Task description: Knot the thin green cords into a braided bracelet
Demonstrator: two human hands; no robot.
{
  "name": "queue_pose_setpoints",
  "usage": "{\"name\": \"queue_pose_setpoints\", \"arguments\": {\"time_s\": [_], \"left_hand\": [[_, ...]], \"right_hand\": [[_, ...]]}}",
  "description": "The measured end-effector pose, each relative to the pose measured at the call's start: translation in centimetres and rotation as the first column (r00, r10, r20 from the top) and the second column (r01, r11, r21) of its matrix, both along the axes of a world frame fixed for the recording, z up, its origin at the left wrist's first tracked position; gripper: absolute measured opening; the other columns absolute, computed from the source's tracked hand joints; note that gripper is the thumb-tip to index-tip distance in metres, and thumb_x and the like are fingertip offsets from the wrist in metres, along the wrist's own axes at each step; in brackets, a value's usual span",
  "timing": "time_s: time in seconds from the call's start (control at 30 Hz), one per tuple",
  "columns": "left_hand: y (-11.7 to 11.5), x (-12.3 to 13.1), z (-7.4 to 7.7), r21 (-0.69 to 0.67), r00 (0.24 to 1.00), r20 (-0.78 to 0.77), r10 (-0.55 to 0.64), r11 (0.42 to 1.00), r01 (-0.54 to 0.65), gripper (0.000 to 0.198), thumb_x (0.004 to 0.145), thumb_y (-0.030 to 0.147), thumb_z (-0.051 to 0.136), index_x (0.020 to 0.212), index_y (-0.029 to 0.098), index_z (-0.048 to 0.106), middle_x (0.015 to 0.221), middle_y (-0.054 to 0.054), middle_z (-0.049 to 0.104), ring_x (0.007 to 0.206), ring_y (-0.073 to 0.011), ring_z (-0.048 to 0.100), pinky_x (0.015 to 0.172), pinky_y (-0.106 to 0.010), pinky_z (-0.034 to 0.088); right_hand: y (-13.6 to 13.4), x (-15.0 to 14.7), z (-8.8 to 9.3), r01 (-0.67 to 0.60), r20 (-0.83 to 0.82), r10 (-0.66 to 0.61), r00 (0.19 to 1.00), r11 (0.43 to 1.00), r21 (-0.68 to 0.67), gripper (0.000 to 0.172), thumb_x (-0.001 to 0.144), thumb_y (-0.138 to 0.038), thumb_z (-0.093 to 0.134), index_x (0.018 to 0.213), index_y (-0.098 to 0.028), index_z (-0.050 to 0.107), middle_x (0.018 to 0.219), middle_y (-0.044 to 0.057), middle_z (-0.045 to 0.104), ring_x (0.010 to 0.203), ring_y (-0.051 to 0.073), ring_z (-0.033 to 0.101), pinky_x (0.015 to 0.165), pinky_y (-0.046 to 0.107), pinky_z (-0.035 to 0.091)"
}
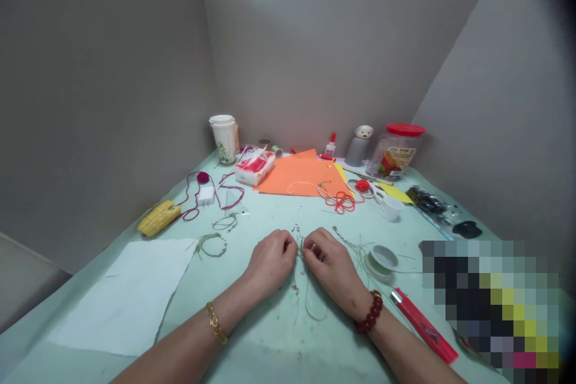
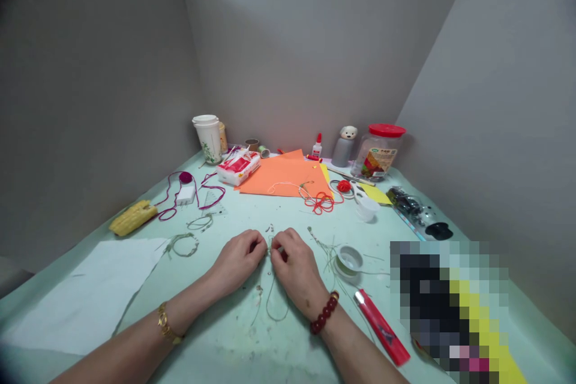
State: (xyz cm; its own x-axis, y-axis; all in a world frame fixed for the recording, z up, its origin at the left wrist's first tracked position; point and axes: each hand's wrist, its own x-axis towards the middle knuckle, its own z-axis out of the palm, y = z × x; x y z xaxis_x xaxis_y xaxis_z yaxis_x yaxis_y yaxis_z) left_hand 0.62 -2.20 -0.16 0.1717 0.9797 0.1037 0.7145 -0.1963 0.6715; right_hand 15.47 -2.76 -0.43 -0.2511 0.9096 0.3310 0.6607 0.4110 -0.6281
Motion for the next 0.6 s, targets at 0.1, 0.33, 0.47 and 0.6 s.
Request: {"name": "queue_pose_setpoints", "arguments": {"time_s": [0.1, 0.33, 0.47, 0.6], "left_hand": [[0.1, 0.0, -0.1, 0.007, 1.0, -0.008, -0.007, 1.0, 0.007, 0.02, 0.083, 0.023, 0.038, 0.07, 0.019, 0.053, 0.074, -0.001, 0.058, 0.067, -0.0127, 0.05, 0.06, -0.024, 0.033], [0.1, 0.0, -0.3, 0.018, 1.0, -0.023, -0.009, 1.0, 0.01, 0.022, 0.084, 0.023, 0.037, 0.071, 0.019, 0.054, 0.075, -0.001, 0.058, 0.067, -0.0132, 0.05, 0.06, -0.024, 0.033], [0.1, -0.1, -0.3, 0.021, 1.0, -0.024, -0.013, 1.0, 0.014, 0.02, 0.084, 0.022, 0.037, 0.073, 0.019, 0.053, 0.076, -0.001, 0.058, 0.069, -0.0133, 0.051, 0.061, -0.024, 0.033], [0.1, -0.2, -0.3, 0.007, 1.0, -0.015, -0.024, 1.0, 0.024, 0.02, 0.084, 0.023, 0.036, 0.074, 0.019, 0.053, 0.077, -0.001, 0.057, 0.07, -0.0132, 0.051, 0.063, -0.024, 0.034]], "right_hand": [[0.0, 0.0, 0.0, 0.011, -0.036, -0.011, 0.999, 1.0, -0.009, 0.013, 0.076, -0.008, 0.043, 0.073, -0.019, 0.047, 0.078, 0.001, 0.051, 0.069, 0.013, 0.049, 0.064, 0.025, 0.039], [-0.5, -0.1, -0.2, -0.031, 0.115, 0.029, 0.993, 0.999, 0.017, 0.013, 0.077, -0.011, 0.045, 0.087, -0.019, 0.05, 0.091, 0.004, 0.052, 0.071, 0.014, 0.05, 0.063, 0.026, 0.038], [-0.5, -0.3, 0.4, -0.061, 0.001, 0.061, 0.998, 0.998, -0.03, 0.014, 0.081, -0.012, 0.042, 0.072, -0.018, 0.051, 0.08, 0.002, 0.05, 0.069, 0.012, 0.049, 0.064, 0.024, 0.039], [-1.8, -0.2, 3.2, -0.264, -0.152, 0.229, 0.961, 0.924, -0.275, 0.011, 0.077, -0.012, 0.048, 0.07, -0.017, 0.056, 0.074, -0.001, 0.051, 0.063, 0.01, 0.045, 0.058, 0.02, 0.036]]}}
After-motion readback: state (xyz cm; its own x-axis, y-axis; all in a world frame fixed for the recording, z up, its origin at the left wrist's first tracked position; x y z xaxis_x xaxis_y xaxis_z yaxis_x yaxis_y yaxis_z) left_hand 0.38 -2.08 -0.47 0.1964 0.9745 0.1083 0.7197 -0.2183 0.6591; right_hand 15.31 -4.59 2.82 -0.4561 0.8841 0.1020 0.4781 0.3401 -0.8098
